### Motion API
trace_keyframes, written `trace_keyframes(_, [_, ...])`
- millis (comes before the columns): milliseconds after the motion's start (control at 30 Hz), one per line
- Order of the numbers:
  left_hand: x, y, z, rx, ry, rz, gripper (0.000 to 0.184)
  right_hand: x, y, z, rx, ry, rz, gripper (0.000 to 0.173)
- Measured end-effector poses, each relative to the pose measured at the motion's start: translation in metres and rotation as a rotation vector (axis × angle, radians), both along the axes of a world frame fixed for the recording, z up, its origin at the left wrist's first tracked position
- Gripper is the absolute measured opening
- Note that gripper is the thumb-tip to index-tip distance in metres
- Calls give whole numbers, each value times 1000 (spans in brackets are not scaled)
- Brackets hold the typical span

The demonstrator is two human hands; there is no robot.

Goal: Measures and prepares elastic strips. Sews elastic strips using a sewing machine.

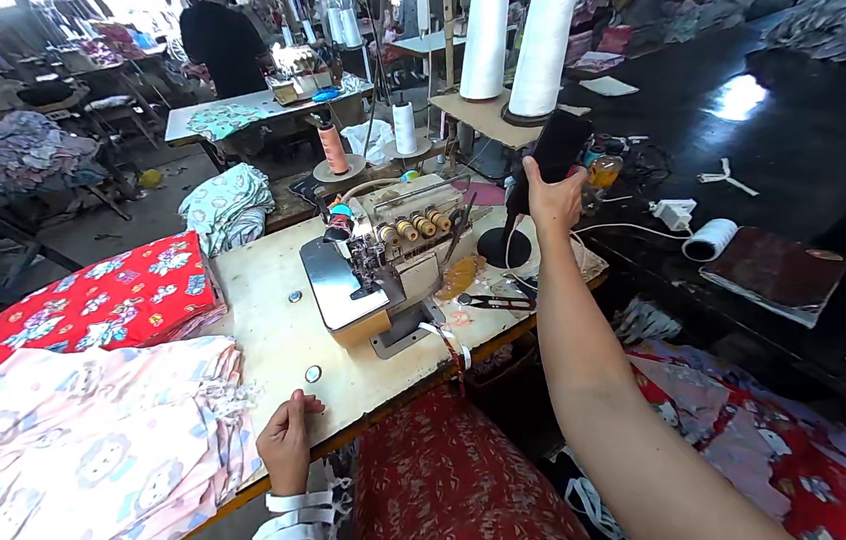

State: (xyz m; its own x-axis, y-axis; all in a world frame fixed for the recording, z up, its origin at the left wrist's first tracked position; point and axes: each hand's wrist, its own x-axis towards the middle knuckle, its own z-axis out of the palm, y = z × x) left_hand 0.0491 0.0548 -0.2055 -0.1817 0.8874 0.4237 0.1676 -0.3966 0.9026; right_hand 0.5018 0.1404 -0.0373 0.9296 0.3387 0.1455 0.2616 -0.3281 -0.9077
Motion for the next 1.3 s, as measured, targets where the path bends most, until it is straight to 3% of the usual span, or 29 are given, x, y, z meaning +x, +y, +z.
trace_keyframes(100, [3,-7,6,-55,-112,14,33,-18,-24,-9,168,-83,80,86])
trace_keyframes(200, [26,-27,28,-92,-234,-109,26,-67,-76,-21,223,-110,416,61])
trace_keyframes(267, [52,-43,40,-95,-198,-291,12,-113,-110,-33,115,-118,765,60])
trace_keyframes(300, [67,-50,44,-102,-145,-379,13,-137,-127,-37,19,-139,944,61])
trace_keyframes(367, [96,-58,48,-88,-50,-515,34,-174,-150,-43,-150,-119,1249,60])
trace_keyframes(433, [116,-61,46,-66,-6,-506,30,-188,-158,-53,-220,-102,1410,62])
trace_keyframes(533, [118,-64,41,2,91,-447,16,-183,-163,-58,-258,-41,1485,67])
trace_keyframes(667, [117,-75,32,114,236,-369,22,-185,-170,-67,-291,-27,1529,74])
trace_keyframes(900, [105,-80,39,149,235,-337,17,-189,-173,-67,-245,93,1515,75])
trace_keyframes(967, [99,-79,55,-5,96,-341,17,-179,-171,-66,-211,179,1524,62])
trace_keyframes(1033, [92,-78,69,-224,-85,-337,12,-172,-174,-67,-133,241,1506,34])
trace_keyframes(1100, [83,-80,77,-410,-261,-357,13,-168,-176,-72,-81,264,1460,18])
trace_keyframes(1200, [71,-84,79,-528,-346,-423,15,-168,-175,-83,-19,222,1446,12])
trace_keyframes(1300, [54,-84,79,-547,-184,-488,13,-172,-174,-86,-20,195,1475,11])
